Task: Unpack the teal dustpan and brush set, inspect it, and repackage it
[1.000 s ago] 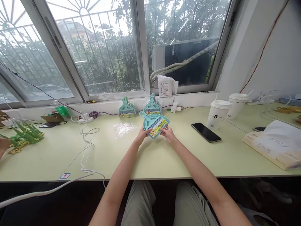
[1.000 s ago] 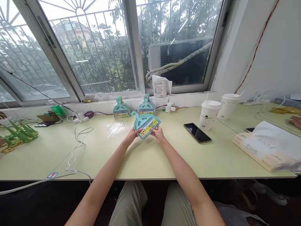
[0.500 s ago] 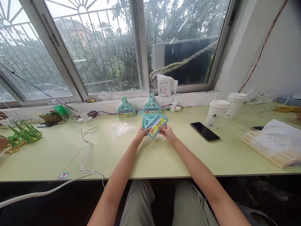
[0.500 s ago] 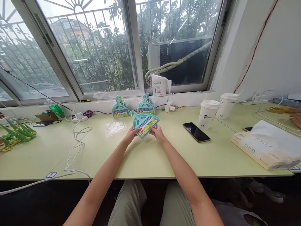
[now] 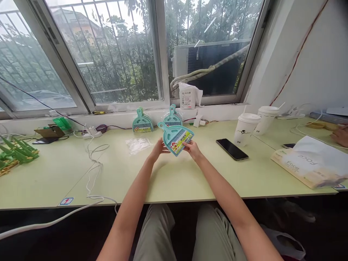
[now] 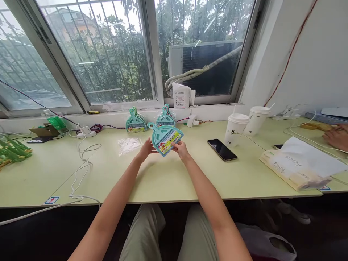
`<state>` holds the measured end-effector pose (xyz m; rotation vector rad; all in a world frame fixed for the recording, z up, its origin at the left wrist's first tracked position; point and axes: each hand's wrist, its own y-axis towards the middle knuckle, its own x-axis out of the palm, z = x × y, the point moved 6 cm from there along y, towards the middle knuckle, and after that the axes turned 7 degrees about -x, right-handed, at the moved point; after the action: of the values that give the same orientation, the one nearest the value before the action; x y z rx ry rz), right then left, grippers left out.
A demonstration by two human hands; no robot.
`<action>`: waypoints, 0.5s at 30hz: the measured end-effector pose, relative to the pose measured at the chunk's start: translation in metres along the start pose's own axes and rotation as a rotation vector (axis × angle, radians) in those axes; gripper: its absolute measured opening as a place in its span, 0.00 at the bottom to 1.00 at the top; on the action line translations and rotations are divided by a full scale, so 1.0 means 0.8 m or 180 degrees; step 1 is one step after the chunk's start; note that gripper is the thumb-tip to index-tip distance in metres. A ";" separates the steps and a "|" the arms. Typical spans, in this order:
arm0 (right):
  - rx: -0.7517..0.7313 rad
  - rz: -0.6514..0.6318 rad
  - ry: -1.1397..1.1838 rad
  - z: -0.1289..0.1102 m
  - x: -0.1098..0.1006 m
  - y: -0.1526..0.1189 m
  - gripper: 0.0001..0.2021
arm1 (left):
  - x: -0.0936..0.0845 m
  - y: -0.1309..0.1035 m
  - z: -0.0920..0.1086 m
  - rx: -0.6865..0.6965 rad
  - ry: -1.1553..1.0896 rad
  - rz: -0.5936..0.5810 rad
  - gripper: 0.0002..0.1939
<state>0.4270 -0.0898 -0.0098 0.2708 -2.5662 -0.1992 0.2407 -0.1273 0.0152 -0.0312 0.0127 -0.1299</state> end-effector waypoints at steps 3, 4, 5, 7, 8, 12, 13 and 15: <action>-0.0029 -0.0007 0.0006 -0.005 -0.003 0.001 0.13 | -0.060 -0.008 0.009 0.0146 0.0980 0.1505 0.24; -0.0030 -0.0001 -0.0008 -0.006 -0.004 0.000 0.13 | -0.082 -0.016 0.012 0.0167 0.1475 0.2174 0.22; -0.0027 -0.0002 -0.0031 -0.005 -0.004 0.000 0.13 | -0.099 -0.025 0.013 0.0103 0.1972 0.2724 0.22; -0.0009 -0.0012 -0.0099 -0.004 -0.004 -0.001 0.14 | -0.121 -0.032 0.005 -0.0312 0.2815 0.3145 0.21; -0.0001 -0.0018 -0.0135 -0.003 -0.004 -0.002 0.14 | -0.126 -0.031 -0.003 -0.0588 0.3111 0.3056 0.20; 0.0020 -0.0030 -0.0205 -0.004 -0.001 -0.005 0.13 | -0.114 -0.019 -0.019 -0.0897 0.3716 0.2382 0.18; 0.0030 -0.0034 -0.0212 -0.004 0.000 -0.005 0.12 | -0.105 -0.017 -0.017 -0.0800 0.3795 0.2308 0.19; 0.0065 -0.0034 -0.0228 -0.004 0.000 -0.006 0.11 | -0.086 -0.014 -0.013 -0.0595 0.3959 0.2183 0.18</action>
<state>0.4295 -0.0946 -0.0080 0.2898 -2.6394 -0.1900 0.1713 -0.1298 0.0058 -0.1264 1.2676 0.5565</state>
